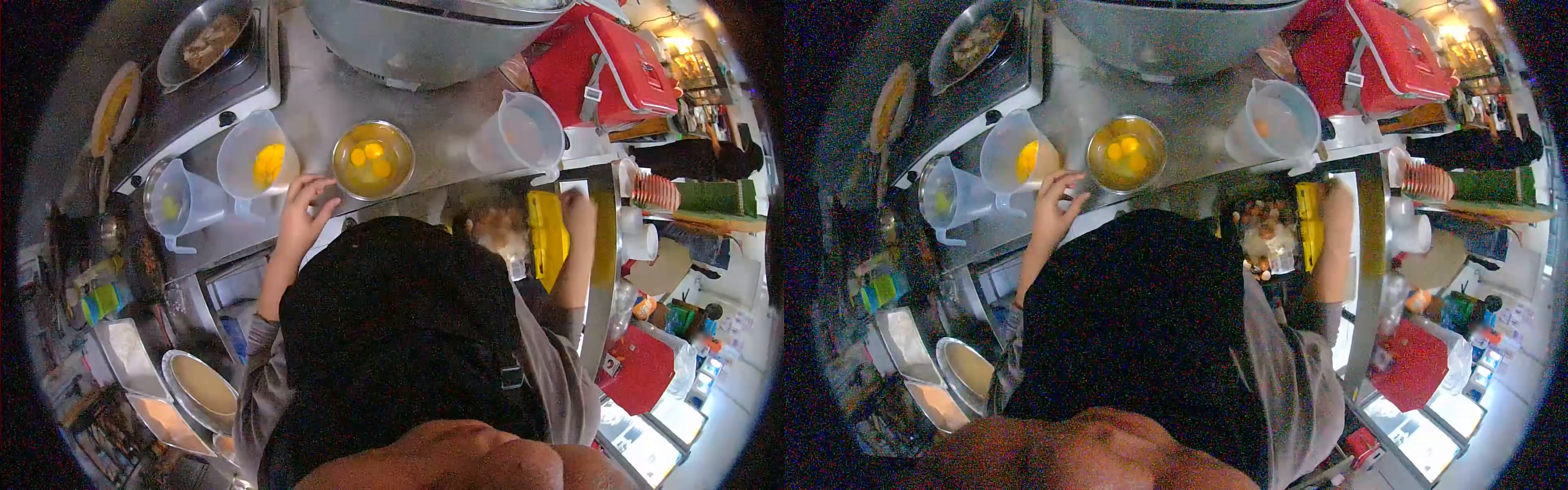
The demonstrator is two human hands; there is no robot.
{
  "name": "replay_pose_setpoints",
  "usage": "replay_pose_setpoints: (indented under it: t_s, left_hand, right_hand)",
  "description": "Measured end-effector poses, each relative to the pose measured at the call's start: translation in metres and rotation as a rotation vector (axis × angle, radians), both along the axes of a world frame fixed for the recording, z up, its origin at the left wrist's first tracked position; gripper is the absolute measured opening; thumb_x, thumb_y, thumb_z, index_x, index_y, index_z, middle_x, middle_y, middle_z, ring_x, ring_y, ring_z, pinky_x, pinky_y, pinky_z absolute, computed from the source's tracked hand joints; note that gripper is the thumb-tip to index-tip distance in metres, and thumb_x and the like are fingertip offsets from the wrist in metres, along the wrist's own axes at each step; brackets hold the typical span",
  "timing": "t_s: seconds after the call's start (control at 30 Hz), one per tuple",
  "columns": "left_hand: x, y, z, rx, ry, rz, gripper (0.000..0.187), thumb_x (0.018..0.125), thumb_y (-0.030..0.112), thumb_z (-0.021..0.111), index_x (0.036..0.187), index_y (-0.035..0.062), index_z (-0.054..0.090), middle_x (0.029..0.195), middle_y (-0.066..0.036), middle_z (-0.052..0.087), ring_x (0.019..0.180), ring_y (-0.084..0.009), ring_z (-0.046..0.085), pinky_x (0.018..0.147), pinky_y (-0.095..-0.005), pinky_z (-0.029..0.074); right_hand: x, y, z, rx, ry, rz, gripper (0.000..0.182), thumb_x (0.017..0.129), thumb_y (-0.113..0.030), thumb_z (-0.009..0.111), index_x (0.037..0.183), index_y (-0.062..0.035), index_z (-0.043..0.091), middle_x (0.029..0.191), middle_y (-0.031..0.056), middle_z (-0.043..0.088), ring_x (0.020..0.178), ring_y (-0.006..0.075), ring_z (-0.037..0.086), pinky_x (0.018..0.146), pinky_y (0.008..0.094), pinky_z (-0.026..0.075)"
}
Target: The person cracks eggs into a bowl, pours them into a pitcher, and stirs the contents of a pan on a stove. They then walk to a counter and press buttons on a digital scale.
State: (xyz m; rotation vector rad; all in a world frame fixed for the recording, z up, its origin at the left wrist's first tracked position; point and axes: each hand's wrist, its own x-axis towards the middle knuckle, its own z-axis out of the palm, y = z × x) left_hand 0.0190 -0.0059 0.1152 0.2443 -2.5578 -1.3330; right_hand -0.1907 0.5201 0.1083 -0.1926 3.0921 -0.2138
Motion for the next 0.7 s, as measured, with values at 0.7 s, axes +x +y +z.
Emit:
replay_pose_setpoints:
  t_s: [0.7]
  left_hand:
    - [0.079, 0.0, -0.037, 0.229, -0.105, 0.214, 0.032, 0.081, 0.01, 0.072, 0.112, 0.0115, 0.064, 0.113, -0.006, 0.055, 0.091, -0.0163, 0.056, 0.074, -0.0271, 0.049]
  right_hand:
    - [-0.116, -0.223, -0.01, 0.724, -0.569, 0.692, 0.028, 0.084, -0.009, 0.065, 0.111, -0.0006, 0.062, 0.102, 0.0158, 0.065, 0.097, 0.0275, 0.063, 0.083, 0.0379, 0.05]
